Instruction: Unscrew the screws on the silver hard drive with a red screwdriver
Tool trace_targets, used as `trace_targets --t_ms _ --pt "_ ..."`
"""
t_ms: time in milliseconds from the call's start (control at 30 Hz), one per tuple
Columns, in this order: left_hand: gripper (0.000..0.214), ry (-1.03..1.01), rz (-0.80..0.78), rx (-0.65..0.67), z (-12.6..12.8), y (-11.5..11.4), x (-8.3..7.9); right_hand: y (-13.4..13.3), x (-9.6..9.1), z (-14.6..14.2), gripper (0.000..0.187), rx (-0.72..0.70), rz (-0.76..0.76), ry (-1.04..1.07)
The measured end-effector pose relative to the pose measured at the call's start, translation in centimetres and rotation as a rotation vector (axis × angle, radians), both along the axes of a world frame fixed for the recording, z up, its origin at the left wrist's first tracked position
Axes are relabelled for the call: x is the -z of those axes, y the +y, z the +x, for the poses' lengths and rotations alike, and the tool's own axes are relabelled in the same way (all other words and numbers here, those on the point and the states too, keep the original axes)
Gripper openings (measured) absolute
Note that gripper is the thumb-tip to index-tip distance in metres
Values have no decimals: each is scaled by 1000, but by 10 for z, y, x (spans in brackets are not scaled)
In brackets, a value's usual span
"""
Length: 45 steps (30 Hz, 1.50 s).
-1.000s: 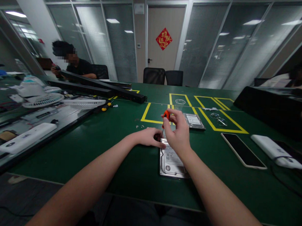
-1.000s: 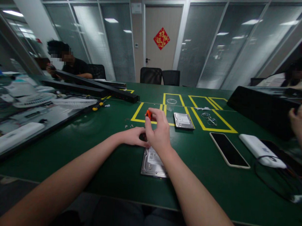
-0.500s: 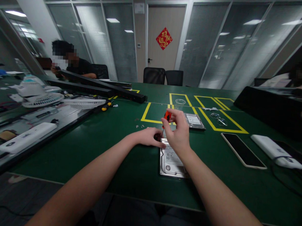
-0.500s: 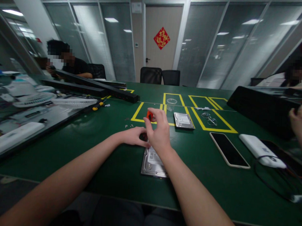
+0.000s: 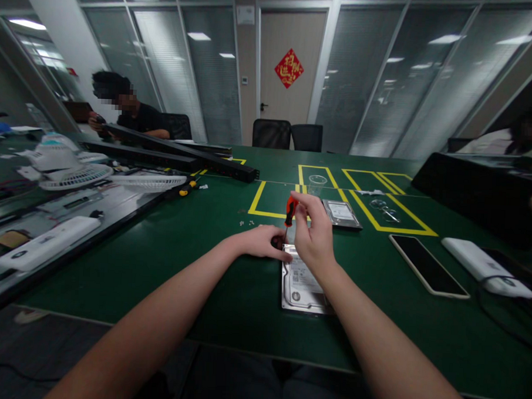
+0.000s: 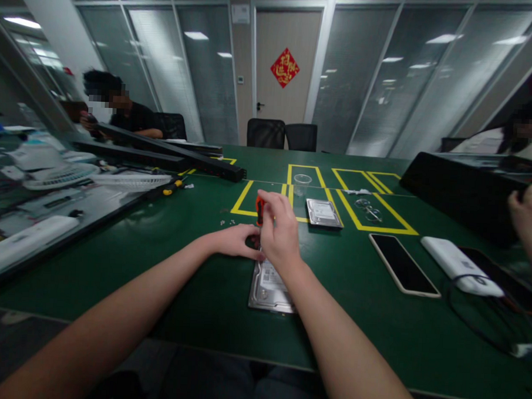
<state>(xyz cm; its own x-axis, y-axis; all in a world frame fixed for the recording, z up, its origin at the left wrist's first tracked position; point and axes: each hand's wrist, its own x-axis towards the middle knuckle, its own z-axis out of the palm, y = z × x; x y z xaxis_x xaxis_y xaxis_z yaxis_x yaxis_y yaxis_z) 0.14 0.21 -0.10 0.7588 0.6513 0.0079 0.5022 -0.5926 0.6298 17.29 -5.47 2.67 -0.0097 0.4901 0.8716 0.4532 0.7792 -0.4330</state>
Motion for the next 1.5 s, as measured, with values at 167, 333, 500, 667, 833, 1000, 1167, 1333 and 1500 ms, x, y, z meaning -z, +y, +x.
trace_targets --t_ms 167,333,500,667,833,1000,1167,1333,1500 --pt "61 3 0 7 0 0 0 -1 -1 -1 27 23 18 3" --pt "60 -2 -10 21 0 -1 -1 -2 -3 -2 22 39 13 12" --pt "61 6 -16 14 0 -2 -3 -1 -1 -3 22 25 -19 31" --pt "59 9 -11 12 0 -1 -2 2 4 -4 22 -40 -111 97" --pt "61 6 -12 10 0 -1 -1 3 4 -4 24 -19 -95 93" --pt "59 6 -17 11 0 -1 -2 1 2 -3 28 4 -69 20" --pt "59 -4 -13 15 0 -1 -2 -1 0 -2 28 -18 -54 14" --pt "58 11 -4 9 0 -1 -3 -3 -2 0 36 -44 -44 15" --pt "56 5 -3 9 0 -2 -3 -3 -3 0 39 -17 -30 0"
